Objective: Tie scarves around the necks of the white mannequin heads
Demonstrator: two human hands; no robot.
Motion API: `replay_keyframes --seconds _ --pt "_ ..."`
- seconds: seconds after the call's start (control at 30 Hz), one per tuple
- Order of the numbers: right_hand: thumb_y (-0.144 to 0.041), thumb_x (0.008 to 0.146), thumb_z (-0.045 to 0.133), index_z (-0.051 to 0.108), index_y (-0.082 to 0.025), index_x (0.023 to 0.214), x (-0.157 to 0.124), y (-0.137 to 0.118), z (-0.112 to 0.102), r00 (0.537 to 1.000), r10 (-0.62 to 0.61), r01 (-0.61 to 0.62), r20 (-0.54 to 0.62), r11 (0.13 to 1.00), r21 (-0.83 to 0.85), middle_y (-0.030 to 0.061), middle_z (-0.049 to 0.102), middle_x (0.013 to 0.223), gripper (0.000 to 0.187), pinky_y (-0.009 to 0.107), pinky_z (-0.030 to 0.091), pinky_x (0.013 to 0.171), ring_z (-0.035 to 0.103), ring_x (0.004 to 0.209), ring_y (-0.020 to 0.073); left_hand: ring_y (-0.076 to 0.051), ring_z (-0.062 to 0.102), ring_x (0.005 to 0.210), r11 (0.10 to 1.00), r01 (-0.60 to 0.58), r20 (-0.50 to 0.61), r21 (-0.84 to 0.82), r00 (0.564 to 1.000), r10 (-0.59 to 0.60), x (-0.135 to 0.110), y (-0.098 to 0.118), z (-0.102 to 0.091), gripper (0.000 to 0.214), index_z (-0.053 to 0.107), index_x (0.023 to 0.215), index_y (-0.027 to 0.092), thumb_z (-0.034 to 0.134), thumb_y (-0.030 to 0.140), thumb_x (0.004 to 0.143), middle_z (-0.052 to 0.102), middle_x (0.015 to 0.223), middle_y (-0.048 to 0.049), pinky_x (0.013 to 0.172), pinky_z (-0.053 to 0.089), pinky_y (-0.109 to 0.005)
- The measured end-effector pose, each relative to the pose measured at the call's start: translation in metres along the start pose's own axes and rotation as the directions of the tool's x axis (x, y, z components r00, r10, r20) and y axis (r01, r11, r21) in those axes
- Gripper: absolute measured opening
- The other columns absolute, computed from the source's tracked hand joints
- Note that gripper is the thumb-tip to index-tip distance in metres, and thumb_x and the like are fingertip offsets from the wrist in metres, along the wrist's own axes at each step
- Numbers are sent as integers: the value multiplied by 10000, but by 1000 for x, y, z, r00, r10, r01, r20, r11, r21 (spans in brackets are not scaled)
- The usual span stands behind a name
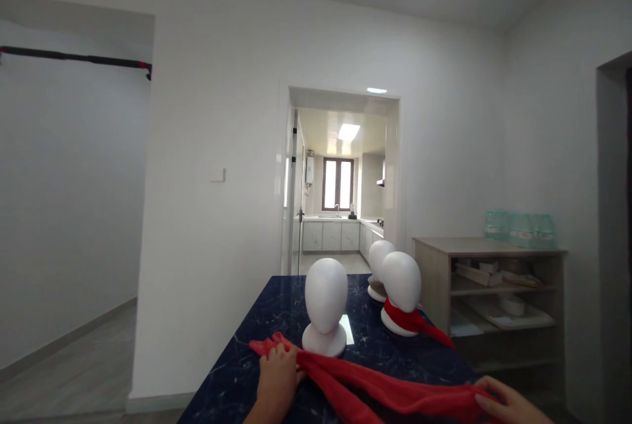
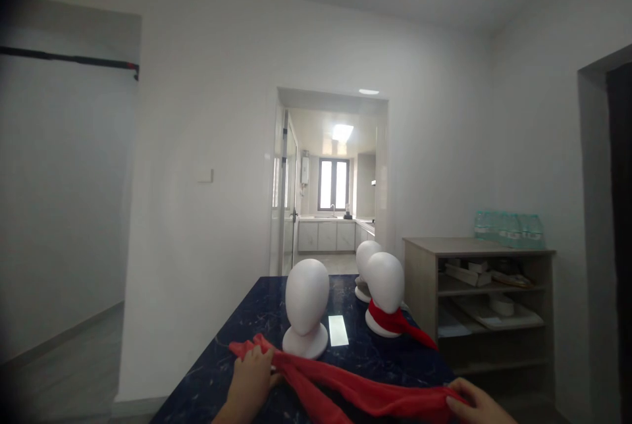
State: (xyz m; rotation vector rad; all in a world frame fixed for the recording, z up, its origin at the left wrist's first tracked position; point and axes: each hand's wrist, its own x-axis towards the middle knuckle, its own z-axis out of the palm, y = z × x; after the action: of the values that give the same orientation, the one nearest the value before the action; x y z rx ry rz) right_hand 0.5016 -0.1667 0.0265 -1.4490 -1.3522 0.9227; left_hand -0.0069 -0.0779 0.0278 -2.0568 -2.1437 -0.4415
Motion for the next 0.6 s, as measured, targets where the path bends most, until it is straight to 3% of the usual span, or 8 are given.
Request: replay_keyframes --seconds 0.1,0.23,0.33,0.37,0.43,0.53,0.6 --pt "-645 524 807 688 -292 734 18 8 -42 999 29 -23 -28 983 185 136 758 817 428 468 605 761 761 797 360 -428 569 1381 994 -91 -6 -60 996 90 -28 -3 -4 476 752 1288 226 703 259 816 641 1481 -204 1144 413 -598" --pt "-537 524 840 718 -278 729 47 14 -96 987 116 -79 -112 954 288 165 776 774 352 498 574 662 752 704 386 -434 420 1544 922 -264 105 -284 947 304 -42 -2 14 766 647 1473 304 817 285 726 490 1664 -141 1281 315 -596" --pt "-468 501 874 736 -245 729 63 -5 -102 973 98 -43 -209 966 256 186 780 776 347 460 566 660 745 687 357 -414 339 1598 855 -331 197 -400 880 433 -38 3 31 639 647 1459 428 737 317 837 456 1687 -47 1324 218 -635" --pt "-461 500 879 738 -238 736 67 -16 -91 973 69 -17 -221 973 231 178 778 771 354 438 560 651 739 679 339 -414 368 1584 837 -341 220 -429 859 463 -36 6 36 592 650 1448 454 708 341 870 495 1661 -37 1319 223 -647" --pt "-490 536 859 736 -232 776 71 -44 -51 982 -11 45 -189 984 175 135 768 748 373 397 535 614 713 646 299 -410 500 1502 782 -372 237 -501 810 537 -33 14 43 560 648 1441 481 697 415 887 617 1564 -46 1288 321 -621" --pt "-481 626 819 721 -209 805 70 -86 45 972 -217 225 -93 971 82 81 758 766 340 344 525 664 702 699 246 -383 683 1291 716 -429 216 -551 755 619 -30 27 42 481 712 1354 486 697 499 873 770 1346 -51 1154 495 -541" --pt "-401 675 782 722 -198 853 65 -105 119 955 -295 294 8 954 61 60 755 797 277 319 519 678 694 731 225 -378 733 1171 741 -438 237 -510 756 610 -29 33 35 339 806 1175 452 690 479 858 818 1199 -46 1063 542 -527"
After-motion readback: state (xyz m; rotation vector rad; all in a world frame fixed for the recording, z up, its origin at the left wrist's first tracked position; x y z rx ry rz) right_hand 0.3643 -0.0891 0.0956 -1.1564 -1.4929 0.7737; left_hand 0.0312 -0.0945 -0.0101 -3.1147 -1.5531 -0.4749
